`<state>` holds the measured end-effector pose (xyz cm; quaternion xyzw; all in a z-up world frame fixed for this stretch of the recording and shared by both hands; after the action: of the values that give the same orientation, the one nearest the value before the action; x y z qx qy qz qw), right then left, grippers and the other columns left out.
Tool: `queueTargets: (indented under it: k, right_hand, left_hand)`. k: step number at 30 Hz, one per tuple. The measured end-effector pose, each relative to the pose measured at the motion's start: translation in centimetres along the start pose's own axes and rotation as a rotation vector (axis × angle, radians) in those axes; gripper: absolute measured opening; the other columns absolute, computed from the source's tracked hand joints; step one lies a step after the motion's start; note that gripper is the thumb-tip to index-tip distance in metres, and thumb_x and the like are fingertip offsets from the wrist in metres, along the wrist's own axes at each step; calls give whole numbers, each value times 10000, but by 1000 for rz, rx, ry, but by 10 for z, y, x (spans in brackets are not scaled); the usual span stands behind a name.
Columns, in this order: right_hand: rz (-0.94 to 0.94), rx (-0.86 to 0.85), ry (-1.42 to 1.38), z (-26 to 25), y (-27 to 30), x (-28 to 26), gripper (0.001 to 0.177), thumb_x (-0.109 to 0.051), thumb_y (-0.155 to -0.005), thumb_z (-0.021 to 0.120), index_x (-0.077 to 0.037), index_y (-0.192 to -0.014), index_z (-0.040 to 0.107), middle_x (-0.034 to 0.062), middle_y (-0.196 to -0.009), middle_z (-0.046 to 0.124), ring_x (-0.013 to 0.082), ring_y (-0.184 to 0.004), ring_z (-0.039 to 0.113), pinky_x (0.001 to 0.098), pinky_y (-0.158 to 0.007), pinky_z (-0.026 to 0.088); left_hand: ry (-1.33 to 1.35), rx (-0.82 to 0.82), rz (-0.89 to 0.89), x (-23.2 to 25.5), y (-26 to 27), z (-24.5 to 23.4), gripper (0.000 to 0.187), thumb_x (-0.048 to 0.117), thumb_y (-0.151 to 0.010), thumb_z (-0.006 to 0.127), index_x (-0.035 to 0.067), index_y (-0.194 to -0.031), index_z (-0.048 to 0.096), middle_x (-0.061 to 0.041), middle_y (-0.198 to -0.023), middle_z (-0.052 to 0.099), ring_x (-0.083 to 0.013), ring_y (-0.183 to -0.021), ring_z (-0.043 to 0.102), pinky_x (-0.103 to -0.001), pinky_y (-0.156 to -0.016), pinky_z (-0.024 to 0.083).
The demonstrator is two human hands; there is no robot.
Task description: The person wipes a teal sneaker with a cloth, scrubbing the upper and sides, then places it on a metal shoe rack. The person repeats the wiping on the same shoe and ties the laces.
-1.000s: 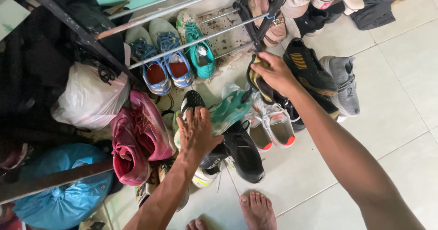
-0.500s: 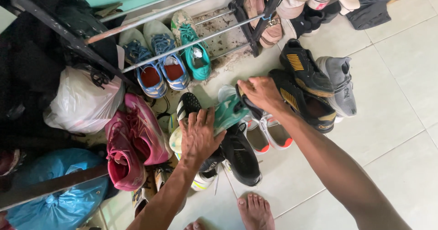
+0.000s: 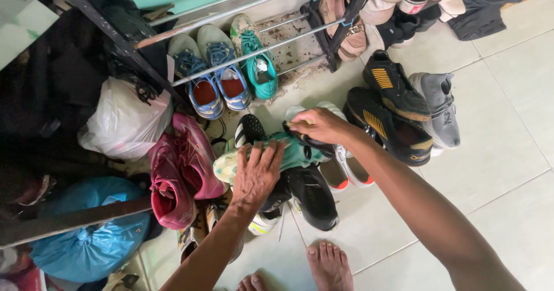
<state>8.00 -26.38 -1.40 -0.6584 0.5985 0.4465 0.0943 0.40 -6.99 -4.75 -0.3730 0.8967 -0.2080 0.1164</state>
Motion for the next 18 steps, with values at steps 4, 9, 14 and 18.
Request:
queueTargets:
  k: [4, 9, 14, 18]
  right_hand:
    - [126, 14, 115, -14, 5, 45, 401, -461, -960, 600, -134, -1127, 761, 238, -1081, 742, 451, -1107, 669, 530, -912, 528]
    - [331, 427, -192, -46, 33, 48, 386, -560, -925, 609, -263, -1128, 748, 81, -1092, 747, 279, -1135, 669, 427, -959, 496]
    - [257, 459, -373, -23, 32, -4, 523, -627, -945, 576, -161, -1090, 765, 163, -1141, 730, 359, -1198, 631, 489, -1013, 463]
    - [225, 111, -237, -16, 35, -17, 715, -602, -958, 524, -61, -1421, 586, 265, -1189, 692, 339, -989, 683, 371, -625, 519]
  left_hand:
    - [17, 9, 21, -2, 0, -7, 662, 170, -711, 648, 143, -1369, 583, -86, -1258, 552, -276, -1163, 528, -503, -1022, 400]
    - [97, -137, -105, -17, 3, -5, 741, 373, -762, 730, 157, -1443, 534, -65, -1316, 553, -243, -1195, 506, -503, -1052, 335]
    - [139, -107, -118, -18, 6, 2, 734, 387, -757, 726, 148, -1429, 554, -72, -1301, 572, -256, -1171, 521, -512, -1037, 330]
    - [132, -120, -124, -17, 8, 2, 784, 407, -757, 729, 155, -1467, 514, -62, -1311, 558, -248, -1178, 506, -511, -1057, 324]
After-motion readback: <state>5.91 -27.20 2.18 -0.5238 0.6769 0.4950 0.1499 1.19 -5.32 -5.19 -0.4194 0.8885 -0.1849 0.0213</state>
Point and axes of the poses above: each hand's wrist, its own y-axis away from the middle knuckle, its own z-axis out of the palm, x = y × z, the point moved 5 cm from there along -y, towards the middle knuckle
